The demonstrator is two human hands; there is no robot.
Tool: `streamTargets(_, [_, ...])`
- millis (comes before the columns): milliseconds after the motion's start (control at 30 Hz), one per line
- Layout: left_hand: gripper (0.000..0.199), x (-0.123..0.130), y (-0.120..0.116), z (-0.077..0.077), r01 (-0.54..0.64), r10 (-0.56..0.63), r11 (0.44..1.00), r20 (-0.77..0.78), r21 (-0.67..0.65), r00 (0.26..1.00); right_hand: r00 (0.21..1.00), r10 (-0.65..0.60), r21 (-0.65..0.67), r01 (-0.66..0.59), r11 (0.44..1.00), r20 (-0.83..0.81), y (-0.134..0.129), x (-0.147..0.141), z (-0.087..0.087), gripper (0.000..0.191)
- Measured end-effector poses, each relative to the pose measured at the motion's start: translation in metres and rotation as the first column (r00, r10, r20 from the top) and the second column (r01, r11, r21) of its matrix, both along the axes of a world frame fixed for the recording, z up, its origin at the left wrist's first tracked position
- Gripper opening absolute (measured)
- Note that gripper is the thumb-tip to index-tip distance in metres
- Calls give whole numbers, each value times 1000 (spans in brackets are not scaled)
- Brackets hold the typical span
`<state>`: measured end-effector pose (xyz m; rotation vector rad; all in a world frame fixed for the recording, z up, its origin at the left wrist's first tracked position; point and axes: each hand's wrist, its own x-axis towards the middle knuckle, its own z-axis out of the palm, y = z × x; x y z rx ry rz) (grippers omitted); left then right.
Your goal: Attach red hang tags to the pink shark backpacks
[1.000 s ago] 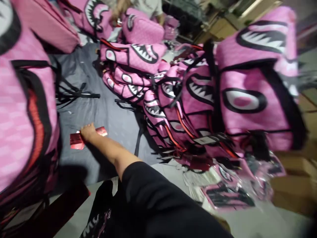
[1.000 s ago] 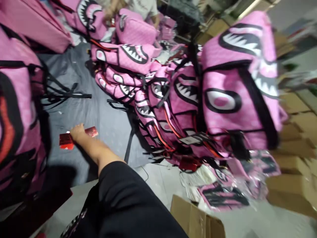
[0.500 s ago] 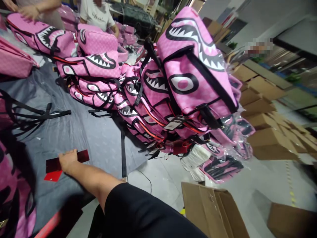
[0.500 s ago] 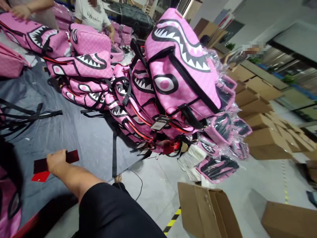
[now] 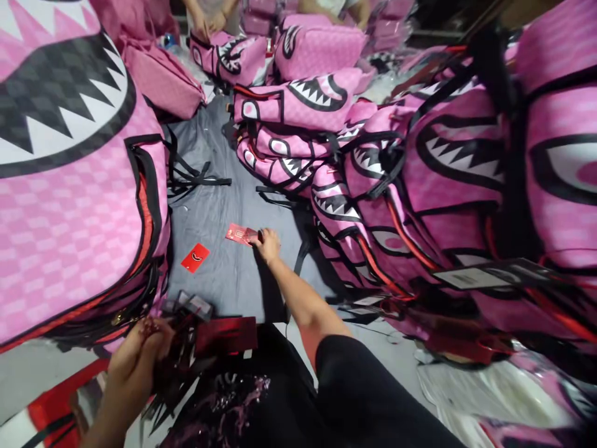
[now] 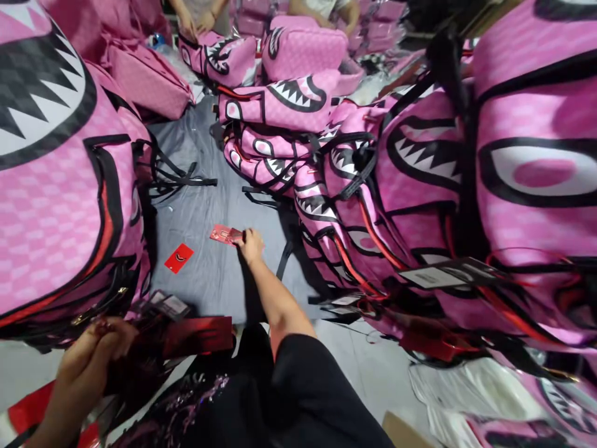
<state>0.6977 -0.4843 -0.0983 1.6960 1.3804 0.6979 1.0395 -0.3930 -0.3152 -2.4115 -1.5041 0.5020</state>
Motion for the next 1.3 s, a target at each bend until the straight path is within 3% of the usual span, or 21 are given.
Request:
streamTargets(133, [26,32,12,-7,76,-71,995,85,-60,994,998,-16,14,15,1000,61,-43,25,-1,46])
streamTargets(200, [25,49,15,-7,80,-72,990,75,-115,995,992,116,41,-117,992,40,-50,25,0,45])
streamTargets(267, [26,57,12,-6,65,-55,981,59,-180,997,949,315,91,-312,946,-12,-42,14,-2,46])
streamTargets(333, [28,58,4,-4,8,-2,978,31,-209,1000,818,574,144,-566,812,-21,-21,-10,-6,49])
streamTargets(400, [32,54,-6,-1,-54,56,978,5,-203,998,603,798,160,-790,592,22,3,-44,-9,54])
streamTargets(467, [34,49,-14,1,-106,107,976,-10,-192,994,420,906,123,-903,412,47,27,-81,-11,59])
streamTargets(533, [33,44,-18,3,-144,144,974,-12,-173,989,378,926,83,-923,375,22,43,-110,-14,60])
streamTargets(600, [31,42,-18,4,-180,182,974,8,-138,983,420,908,49,-907,419,-2,48,-121,-19,60])
streamTargets(667, [30,45,-12,3,-208,212,973,35,-105,977,500,866,18,-866,500,-7,45,-112,-25,62])
streamTargets(767, [30,58,10,-4,-201,205,977,51,-71,977,633,774,-25,-774,633,7,34,-71,-27,65])
streamTargets(867, [29,78,43,-17,-177,179,983,29,-48,983,734,678,-28,-678,735,33,22,-23,-15,67])
streamTargets(933, [29,92,67,-28,-151,151,988,10,-28,988,831,554,-18,-554,833,52,10,5,-4,67])
streamTargets(1033, [29,108,101,-44,-92,92,996,-4,2,996,970,236,-61,-233,971,57,-16,41,9,58])
streamTargets(1133, [30,121,136,-59,-68,68,998,-20,-1,997,1000,-15,-137,17,990,22,-38,67,12,43])
streamTargets(1300, [23,156,210,-82,-18,22,999,-141,30,990,958,-262,-184,240,953,-112,-42,84,10,27])
